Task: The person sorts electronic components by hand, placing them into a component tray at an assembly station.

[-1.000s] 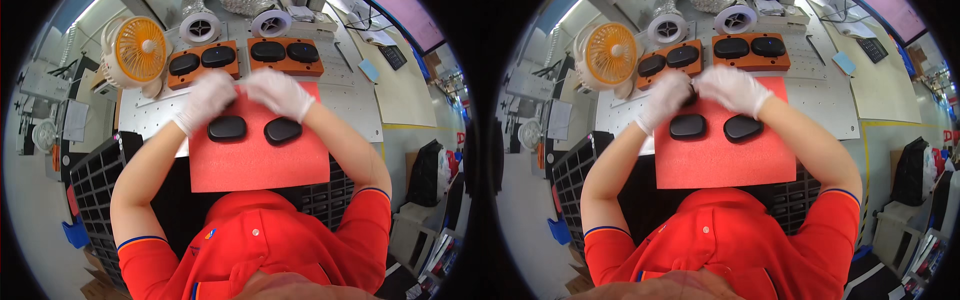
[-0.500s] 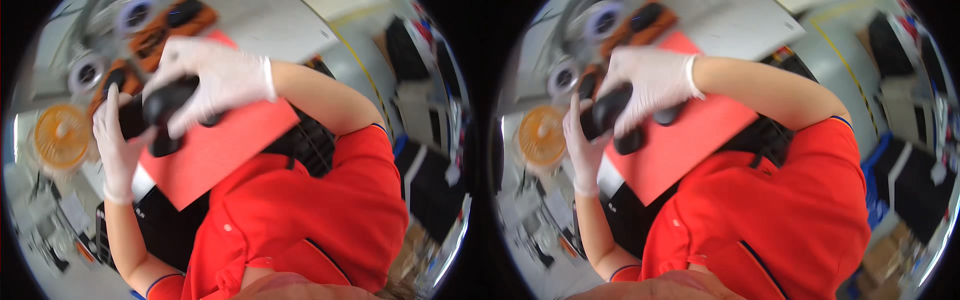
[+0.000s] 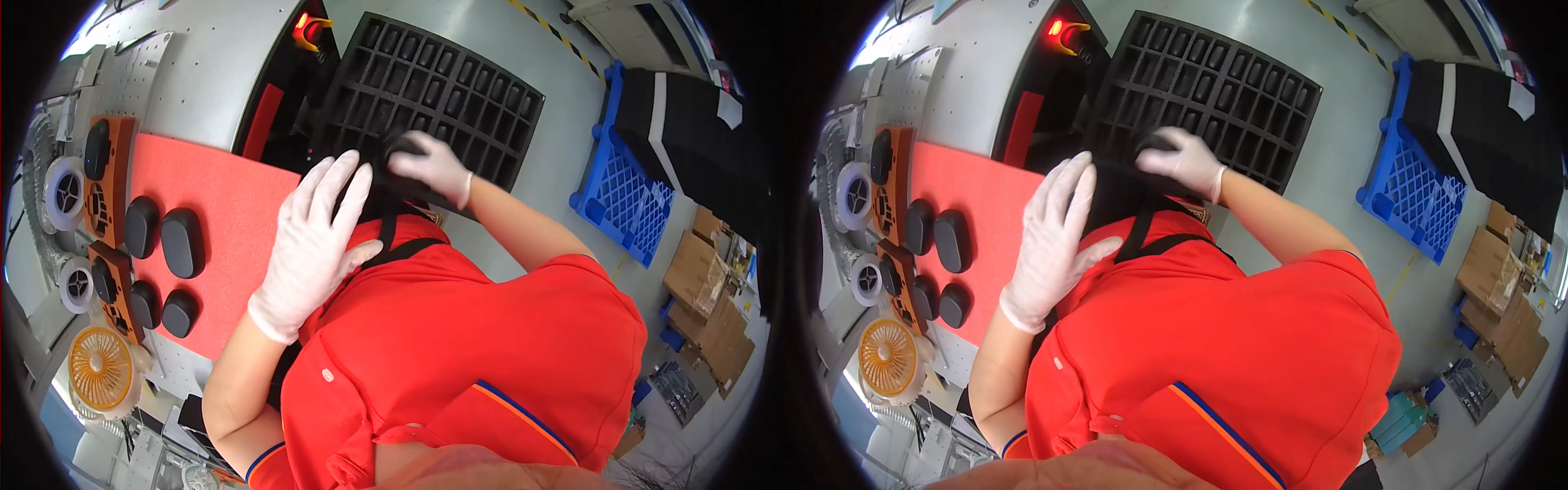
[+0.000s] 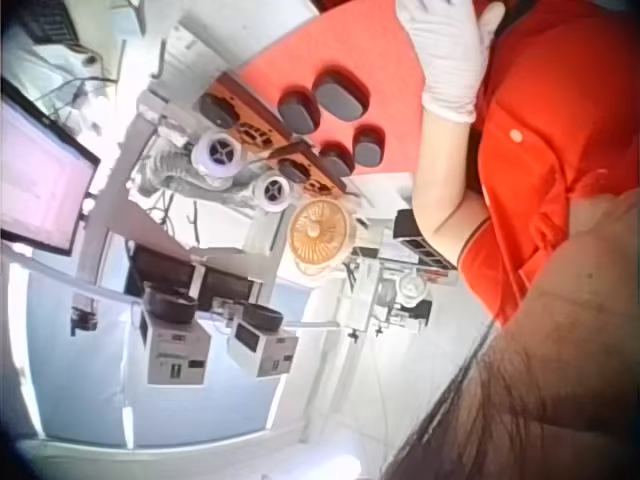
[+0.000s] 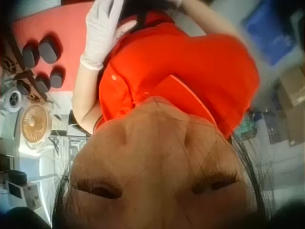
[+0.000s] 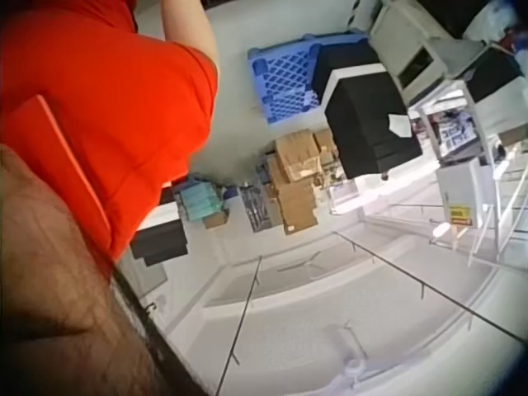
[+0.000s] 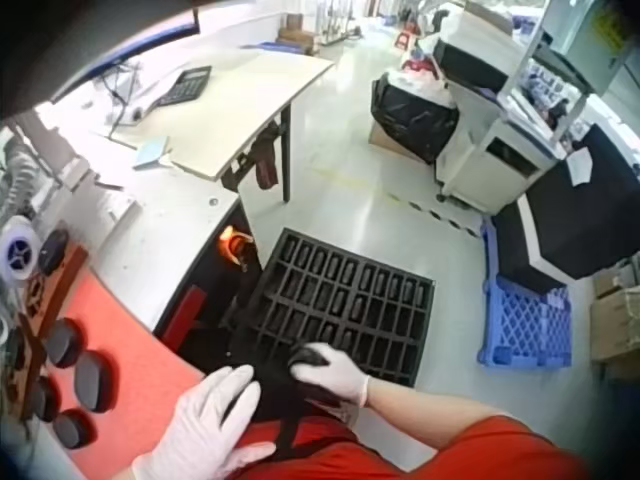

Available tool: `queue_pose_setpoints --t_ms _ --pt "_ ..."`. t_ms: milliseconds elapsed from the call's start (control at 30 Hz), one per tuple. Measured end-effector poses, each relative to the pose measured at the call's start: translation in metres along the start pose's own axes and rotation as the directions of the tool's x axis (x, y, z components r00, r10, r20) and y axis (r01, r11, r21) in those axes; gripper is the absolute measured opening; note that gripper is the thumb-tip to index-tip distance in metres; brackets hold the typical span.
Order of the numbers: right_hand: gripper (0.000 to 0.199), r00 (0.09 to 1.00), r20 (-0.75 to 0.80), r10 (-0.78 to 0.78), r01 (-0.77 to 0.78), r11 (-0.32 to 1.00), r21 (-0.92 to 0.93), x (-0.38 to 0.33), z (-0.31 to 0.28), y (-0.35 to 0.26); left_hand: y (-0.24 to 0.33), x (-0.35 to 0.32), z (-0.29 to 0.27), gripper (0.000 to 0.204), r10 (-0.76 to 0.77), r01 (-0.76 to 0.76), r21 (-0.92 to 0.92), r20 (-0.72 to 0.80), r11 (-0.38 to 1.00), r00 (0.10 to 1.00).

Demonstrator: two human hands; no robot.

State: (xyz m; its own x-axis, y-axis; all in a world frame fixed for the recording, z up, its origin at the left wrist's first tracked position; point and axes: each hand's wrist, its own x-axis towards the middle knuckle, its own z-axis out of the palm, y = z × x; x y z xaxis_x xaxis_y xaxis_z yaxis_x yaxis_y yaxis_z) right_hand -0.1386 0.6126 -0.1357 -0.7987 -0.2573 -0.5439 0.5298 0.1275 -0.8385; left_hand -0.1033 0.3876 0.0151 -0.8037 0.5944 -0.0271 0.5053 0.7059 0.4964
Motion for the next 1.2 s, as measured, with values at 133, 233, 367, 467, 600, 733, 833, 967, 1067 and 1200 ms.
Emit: queue_pose_setpoints --t_ms 133,233,367,467,600,733,833,967,1067,1200 --pt "0.073 0.484 -0.852 0.201 -0.613 0.772 -0.166 0.092 -0.1 0.092 0.002 -0.025 -0.019 0.081 -0.05 0.049 0.047 0.014 0.998 0.999" --pt "0.068 0.387 -0.896 0.216 -0.761 0.624 -0.179 0.143 -0.163 0.148 -0.006 -0.048 -0.023 0.076 -0.135 0.135 0.017 -0.018 0.991 0.991" --pt "0.077 0.395 -0.908 -0.142 -0.854 0.308 -0.419 0.172 -0.152 0.205 -0.008 -0.075 -0.034 0.067 -0.285 0.287 0.102 -0.037 0.952 0.958" --pt "0.081 0.626 -0.763 -0.164 -0.723 0.247 -0.646 0.135 -0.104 0.17 -0.009 -0.107 -0.046 0.058 -0.396 0.404 0.039 -0.129 0.914 0.909" --pt "0.082 0.706 -0.709 0.004 -0.699 0.167 -0.695 0.119 -0.149 0.162 -0.036 -0.157 -0.069 0.046 -0.622 0.45 -0.479 -0.301 0.754 0.722" --pt "0.045 0.641 -0.548 -0.537 -0.264 0.516 -0.815 0.162 -0.14 0.112 -0.109 -0.235 -0.072 0.046 -0.663 0.802 -0.044 -0.59 0.596 0.46" --pt "0.036 0.36 -0.367 -0.858 0.407 0.499 -0.765 0.167 -0.044 -0.007 -0.136 -0.249 -0.074 0.051 -0.596 0.76 0.089 -0.565 0.644 0.57" --pt "0.027 0.21 -0.157 -0.965 0.907 0.252 -0.338 0.135 0.092 -0.143 -0.152 -0.247 -0.077 0.045 -0.623 0.714 -0.014 -0.499 0.7 0.602" --pt "0.026 0.315 0.484 -0.817 0.948 0.296 -0.118 0.103 0.161 -0.198 -0.159 -0.269 -0.083 0.045 -0.527 0.647 0.041 -0.542 0.762 0.655" --pt "0.048 0.114 0.894 -0.434 0.989 -0.035 -0.144 0.065 0.268 -0.234 -0.192 -0.313 -0.125 0.048 -0.577 0.812 0.028 -0.688 0.583 0.439"
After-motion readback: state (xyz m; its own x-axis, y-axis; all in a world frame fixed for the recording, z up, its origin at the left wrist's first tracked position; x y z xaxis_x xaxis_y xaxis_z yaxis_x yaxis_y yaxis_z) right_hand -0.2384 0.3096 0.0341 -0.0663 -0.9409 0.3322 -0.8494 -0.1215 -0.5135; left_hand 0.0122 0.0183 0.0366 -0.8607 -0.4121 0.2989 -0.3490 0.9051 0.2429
